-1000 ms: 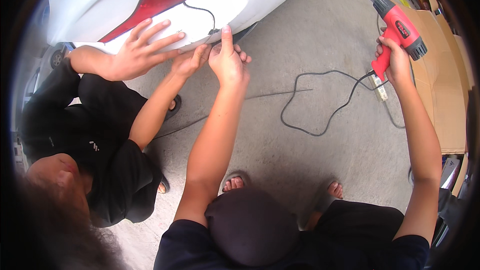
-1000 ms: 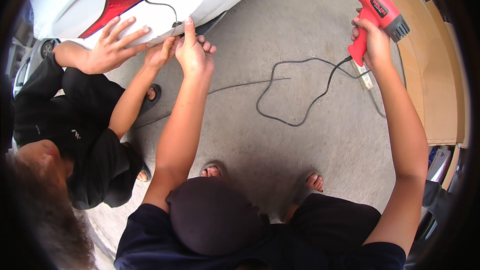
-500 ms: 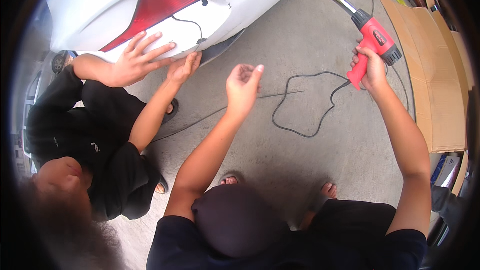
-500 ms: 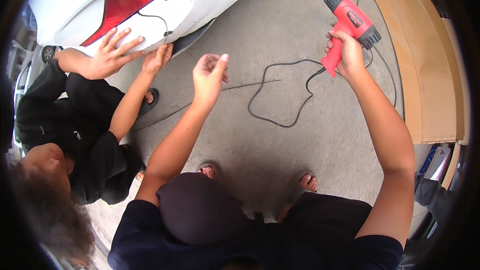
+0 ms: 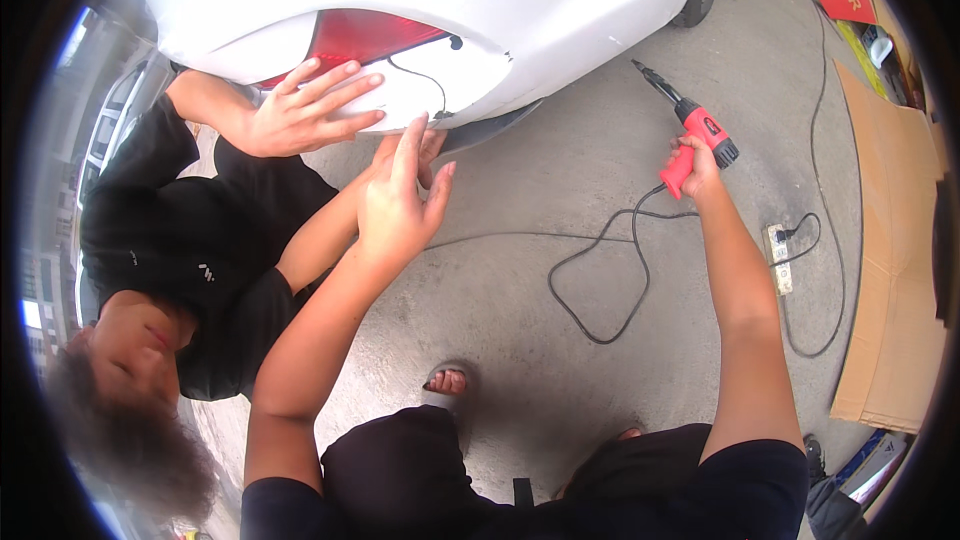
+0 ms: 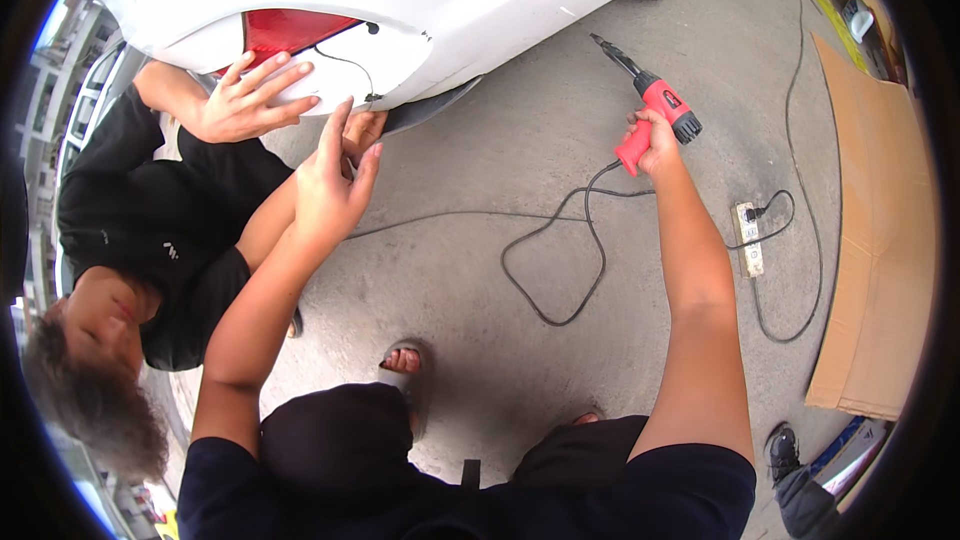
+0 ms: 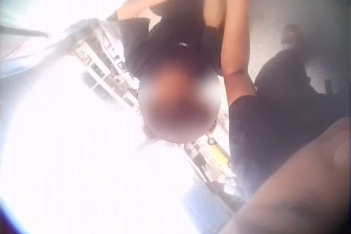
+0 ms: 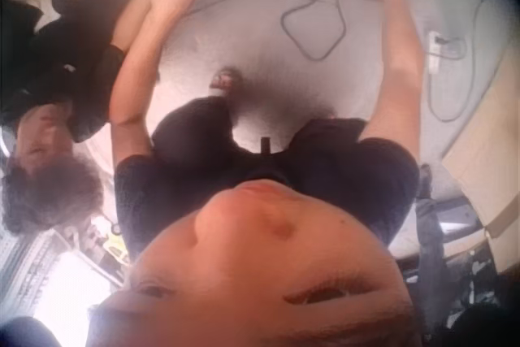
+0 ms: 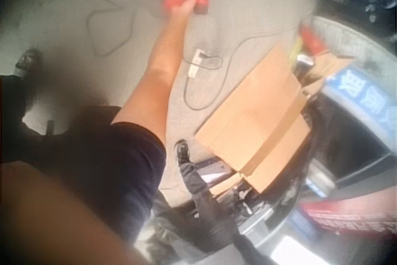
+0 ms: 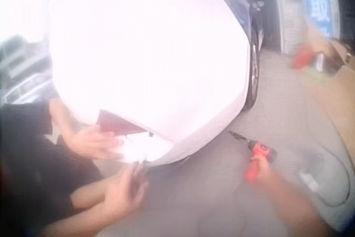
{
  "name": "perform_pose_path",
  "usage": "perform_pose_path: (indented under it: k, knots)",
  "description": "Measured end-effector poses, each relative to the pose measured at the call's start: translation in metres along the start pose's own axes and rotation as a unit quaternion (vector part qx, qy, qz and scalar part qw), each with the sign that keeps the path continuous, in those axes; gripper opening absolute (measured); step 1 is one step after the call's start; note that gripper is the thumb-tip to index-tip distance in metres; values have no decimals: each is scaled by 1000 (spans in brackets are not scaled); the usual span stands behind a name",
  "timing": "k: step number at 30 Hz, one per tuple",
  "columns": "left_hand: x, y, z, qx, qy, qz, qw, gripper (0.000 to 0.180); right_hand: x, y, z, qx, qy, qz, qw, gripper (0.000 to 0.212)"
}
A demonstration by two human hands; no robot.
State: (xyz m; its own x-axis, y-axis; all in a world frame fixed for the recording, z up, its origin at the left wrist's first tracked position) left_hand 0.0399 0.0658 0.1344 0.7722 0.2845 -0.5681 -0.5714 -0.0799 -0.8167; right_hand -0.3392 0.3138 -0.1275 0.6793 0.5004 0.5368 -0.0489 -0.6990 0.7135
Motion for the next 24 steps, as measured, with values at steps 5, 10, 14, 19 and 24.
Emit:
perform_pose_path:
  k: [5,10,14,19,24]
  knots:
    - [-8,-10,-20,76,-143,0,987,46,-39,-24,-1,24,30,31,999,17]
    - [8,2,-36,337,-273,-37,900,26,-12,-9,-19,402,46,167,899,27]
    - [18,17,-55,541,-375,54,751,23,70,94,-25,825,-207,59,523,42]
    - [28,30,-84,703,-455,92,539,27,208,225,55,664,-475,-298,494,37]
    - [22,39,-108,795,-445,106,397,40,233,283,103,725,-569,-260,287,67]
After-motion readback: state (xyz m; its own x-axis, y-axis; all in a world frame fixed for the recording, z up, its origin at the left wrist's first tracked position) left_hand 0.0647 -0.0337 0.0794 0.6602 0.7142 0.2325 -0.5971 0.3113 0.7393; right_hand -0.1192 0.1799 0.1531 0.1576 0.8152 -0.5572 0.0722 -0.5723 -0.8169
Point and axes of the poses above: each hand's wrist, its own x-axis away from the middle knuckle, its own y-axis out of the palm, z = x × y, the point moved 3 cm from there along -x, towards the middle knuckle, and after that the axes turned 12 degrees about -x, right-handed, at the moved point
